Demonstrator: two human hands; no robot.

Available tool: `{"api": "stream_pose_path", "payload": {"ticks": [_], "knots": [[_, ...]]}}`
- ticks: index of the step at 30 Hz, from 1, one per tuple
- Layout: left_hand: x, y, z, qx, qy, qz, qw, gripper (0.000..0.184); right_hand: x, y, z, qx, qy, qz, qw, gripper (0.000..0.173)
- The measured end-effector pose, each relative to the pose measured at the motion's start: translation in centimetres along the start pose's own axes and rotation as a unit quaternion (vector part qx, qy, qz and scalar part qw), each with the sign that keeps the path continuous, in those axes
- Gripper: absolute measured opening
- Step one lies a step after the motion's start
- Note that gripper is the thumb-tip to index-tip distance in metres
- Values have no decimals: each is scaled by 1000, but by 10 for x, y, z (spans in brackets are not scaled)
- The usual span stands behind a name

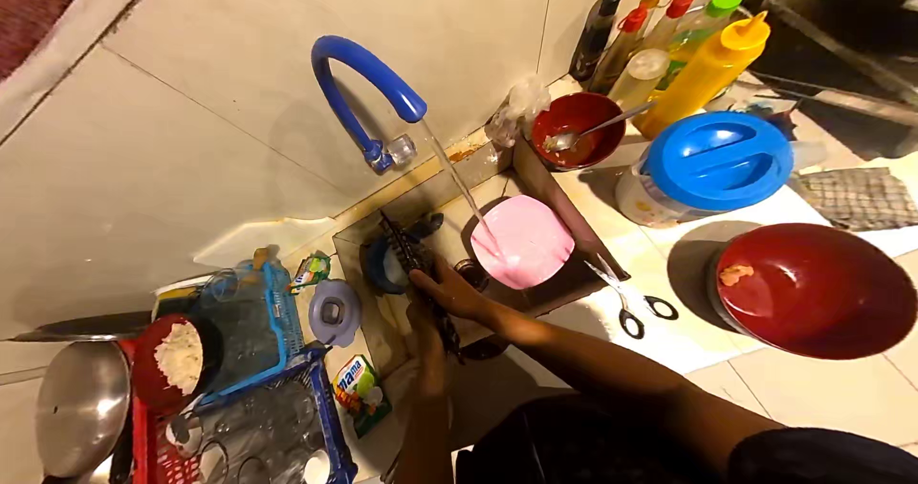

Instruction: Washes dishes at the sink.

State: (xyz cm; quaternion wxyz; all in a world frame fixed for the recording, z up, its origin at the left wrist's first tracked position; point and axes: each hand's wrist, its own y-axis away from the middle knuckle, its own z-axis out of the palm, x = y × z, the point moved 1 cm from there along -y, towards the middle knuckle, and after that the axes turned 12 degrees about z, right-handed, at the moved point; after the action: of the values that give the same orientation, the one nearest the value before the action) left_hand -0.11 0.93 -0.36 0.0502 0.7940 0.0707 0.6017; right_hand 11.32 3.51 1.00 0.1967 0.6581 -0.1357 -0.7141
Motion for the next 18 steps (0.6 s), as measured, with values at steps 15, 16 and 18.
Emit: {"api": "stream_pose_path", "payload": {"ticks": [15,16,18], "knots": [[114,-93,-103,-331,-316,169,873,20,-9,-4,-33,-206,348,-76,912,50],[119,-91,-102,-377,-339,172,845,18,-9,-4,-32,-215,351,-82,908,52],[120,-82,-105,-360,-365,167,842,22,-4,-6,-34,-237,323,-67,914,54]]}}
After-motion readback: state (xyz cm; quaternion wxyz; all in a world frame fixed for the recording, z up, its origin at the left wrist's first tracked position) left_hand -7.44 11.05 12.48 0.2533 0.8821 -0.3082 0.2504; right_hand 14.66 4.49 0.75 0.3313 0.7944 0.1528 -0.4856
